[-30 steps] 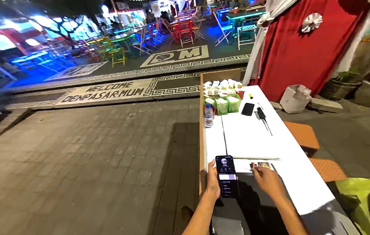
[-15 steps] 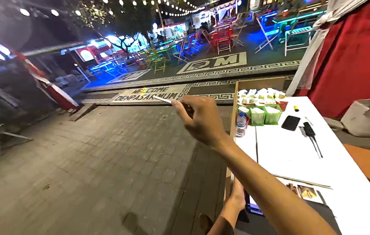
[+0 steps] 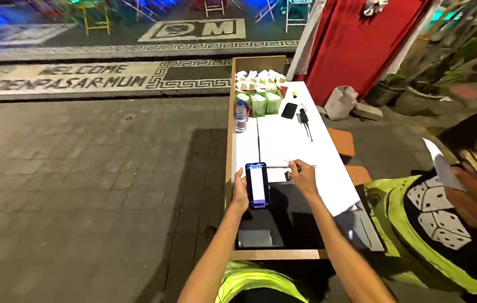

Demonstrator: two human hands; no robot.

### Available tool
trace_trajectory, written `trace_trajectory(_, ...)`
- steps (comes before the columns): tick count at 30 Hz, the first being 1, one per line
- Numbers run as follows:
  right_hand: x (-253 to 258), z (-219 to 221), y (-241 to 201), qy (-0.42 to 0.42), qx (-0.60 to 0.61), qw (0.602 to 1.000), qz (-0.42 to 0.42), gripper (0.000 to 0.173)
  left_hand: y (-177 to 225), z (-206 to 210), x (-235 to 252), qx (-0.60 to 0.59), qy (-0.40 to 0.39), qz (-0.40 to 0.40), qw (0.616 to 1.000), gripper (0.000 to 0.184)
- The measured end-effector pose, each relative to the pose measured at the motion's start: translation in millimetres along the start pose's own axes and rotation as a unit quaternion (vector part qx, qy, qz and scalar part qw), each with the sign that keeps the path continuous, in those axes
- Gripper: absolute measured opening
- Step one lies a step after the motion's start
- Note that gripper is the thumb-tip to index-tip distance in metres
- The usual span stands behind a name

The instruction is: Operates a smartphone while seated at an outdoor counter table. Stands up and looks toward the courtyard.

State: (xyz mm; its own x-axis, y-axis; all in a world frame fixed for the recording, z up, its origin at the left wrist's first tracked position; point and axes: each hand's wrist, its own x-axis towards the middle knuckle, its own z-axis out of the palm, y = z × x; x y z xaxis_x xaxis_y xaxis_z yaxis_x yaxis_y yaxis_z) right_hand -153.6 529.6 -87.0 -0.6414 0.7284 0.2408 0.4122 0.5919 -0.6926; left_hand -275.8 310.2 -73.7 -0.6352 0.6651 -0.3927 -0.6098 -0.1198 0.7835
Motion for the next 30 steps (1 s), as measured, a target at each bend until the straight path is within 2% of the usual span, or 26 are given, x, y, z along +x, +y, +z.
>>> trace_trajectory(2,-1.1,-9.7,22.1,-0.072,-0.062,0.994,0.056,0.040,-1.7,0.6,4.1,-0.013,-0.014,0.001,1.000,0.075)
trace_trajectory(4,-1.3,-12.3,26.0,-0.106,-0.086,0.986,0.091,0.039,-3.6,0.8,4.9,-0.008,-0.008,-0.003,1.000,0.071)
trace_trajectory(8,2.2,-1.0,22.4,-0.134,-0.090,0.984,0.081,0.039,-3.1,2.7,5.4,-0.004,-0.007,-0.005,1.000,0.069)
trace_trajectory(11,-1.3,3.8,7.2,-0.167,-0.090,0.980,0.059,0.039,-4.1,1.8,4.8,0.012,0.023,-0.006,1.000,0.063)
trace_trajectory(15,-3.8,8.5,-3.0,-0.186,-0.073,0.979,0.029,0.037,-2.8,-0.1,3.4,0.020,0.033,0.014,0.999,0.063)
trace_trajectory(20,-2.4,9.0,-4.0,-0.190,-0.076,0.978,0.025,0.036,0.4,-1.9,4.0,0.002,0.014,0.014,1.000,0.083)
trace_trajectory(23,-1.4,7.3,-2.1,-0.189,-0.080,0.978,0.028,0.037,0.8,-1.9,2.9,0.007,-0.002,0.016,1.000,0.086)
trace_trajectory(30,-0.9,6.7,-0.3,-0.182,-0.083,0.980,0.024,0.036,-0.7,-1.2,4.5,-0.002,-0.034,0.006,0.999,0.079)
